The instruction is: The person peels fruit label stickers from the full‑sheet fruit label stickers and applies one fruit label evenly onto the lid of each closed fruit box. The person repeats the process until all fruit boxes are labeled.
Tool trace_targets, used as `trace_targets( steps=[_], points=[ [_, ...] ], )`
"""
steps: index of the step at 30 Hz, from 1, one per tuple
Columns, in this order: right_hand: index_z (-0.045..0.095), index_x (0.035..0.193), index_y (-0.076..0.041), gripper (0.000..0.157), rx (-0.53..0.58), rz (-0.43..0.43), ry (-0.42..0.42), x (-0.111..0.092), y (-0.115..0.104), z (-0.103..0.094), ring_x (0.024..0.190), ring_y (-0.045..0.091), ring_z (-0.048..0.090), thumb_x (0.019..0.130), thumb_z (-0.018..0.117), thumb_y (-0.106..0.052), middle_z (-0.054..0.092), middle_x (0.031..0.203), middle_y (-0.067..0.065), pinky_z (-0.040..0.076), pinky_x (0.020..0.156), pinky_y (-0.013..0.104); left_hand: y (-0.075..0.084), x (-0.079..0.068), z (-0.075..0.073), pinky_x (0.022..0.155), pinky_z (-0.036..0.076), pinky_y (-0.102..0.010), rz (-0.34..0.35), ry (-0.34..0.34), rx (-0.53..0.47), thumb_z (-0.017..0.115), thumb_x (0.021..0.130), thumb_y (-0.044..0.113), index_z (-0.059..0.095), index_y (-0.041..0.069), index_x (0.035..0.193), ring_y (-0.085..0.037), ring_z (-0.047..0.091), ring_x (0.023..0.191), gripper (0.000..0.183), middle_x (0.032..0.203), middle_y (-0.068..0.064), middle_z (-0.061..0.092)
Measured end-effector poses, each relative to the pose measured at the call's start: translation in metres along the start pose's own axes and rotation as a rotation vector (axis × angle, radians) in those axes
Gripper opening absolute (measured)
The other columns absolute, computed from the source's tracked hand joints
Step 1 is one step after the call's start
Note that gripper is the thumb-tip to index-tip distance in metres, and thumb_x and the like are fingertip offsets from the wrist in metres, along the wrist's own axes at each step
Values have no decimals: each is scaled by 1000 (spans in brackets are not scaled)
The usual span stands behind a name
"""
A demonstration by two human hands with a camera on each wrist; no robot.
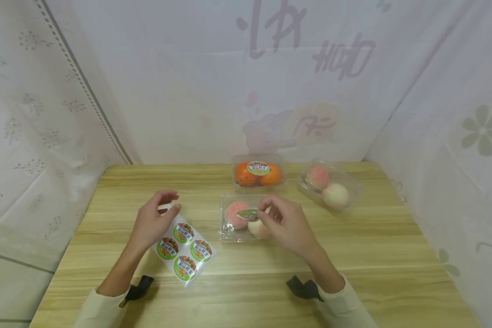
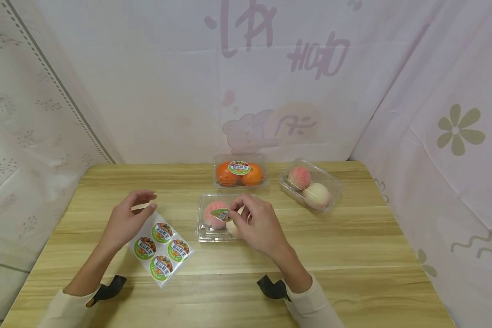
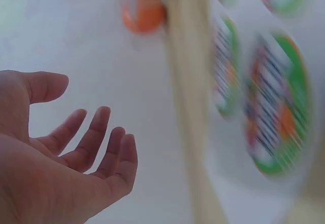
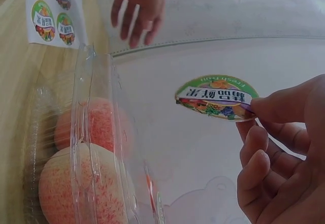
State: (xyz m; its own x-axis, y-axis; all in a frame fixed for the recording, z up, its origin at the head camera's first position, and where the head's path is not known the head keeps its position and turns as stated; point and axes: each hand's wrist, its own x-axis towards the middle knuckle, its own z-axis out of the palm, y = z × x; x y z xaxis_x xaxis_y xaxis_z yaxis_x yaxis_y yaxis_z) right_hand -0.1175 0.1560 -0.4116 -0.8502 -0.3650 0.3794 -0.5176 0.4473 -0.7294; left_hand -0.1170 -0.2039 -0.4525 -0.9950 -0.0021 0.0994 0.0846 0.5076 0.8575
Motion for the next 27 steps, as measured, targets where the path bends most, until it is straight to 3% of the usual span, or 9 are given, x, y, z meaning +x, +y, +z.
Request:
trace_targets(
  steps=[6,14,19,23,27],
  points=[
    [74,101,-12,12,24,-11,5,3,2,1,63,10,55,98,78,-1,68,86,-8,48,57,28,40,-3,30,104,55,-61,203,-50,-47,72,107,13,69,2,137,-35,65,130,33,134,-11,74],
    [79,103,-16,16,21,-20,-15,7,-2,4,68,12,57,97,81,-2,71,91,-11,49,62,28,81,-6,64,96,61,-47,388,-166,-86,75,105,16,76,8,127,-19,73,112,23,120,2,78],
    [81,103,-15,14,30,-43,-13,9,-5,6,66,12,57,97,81,-2,71,92,-10,49,60,29,88,-4,81,84,64,-37,422,-223,-142,78,103,12,78,10,121,-10,74,91,18,103,5,78],
    [81,104,-14,14,45,-44,-7,10,-7,7,66,13,58,96,82,-2,72,92,-9,49,59,28,88,-4,88,77,63,-33,425,-207,-177,80,101,8,79,9,116,-9,73,82,15,98,3,78],
    [80,108,-14,15,50,-27,8,9,-5,7,67,12,62,96,84,-5,75,98,-7,53,61,29,85,-4,90,72,62,-31,370,-180,-204,79,102,9,79,11,113,-11,73,79,11,98,2,78]
  ],
)
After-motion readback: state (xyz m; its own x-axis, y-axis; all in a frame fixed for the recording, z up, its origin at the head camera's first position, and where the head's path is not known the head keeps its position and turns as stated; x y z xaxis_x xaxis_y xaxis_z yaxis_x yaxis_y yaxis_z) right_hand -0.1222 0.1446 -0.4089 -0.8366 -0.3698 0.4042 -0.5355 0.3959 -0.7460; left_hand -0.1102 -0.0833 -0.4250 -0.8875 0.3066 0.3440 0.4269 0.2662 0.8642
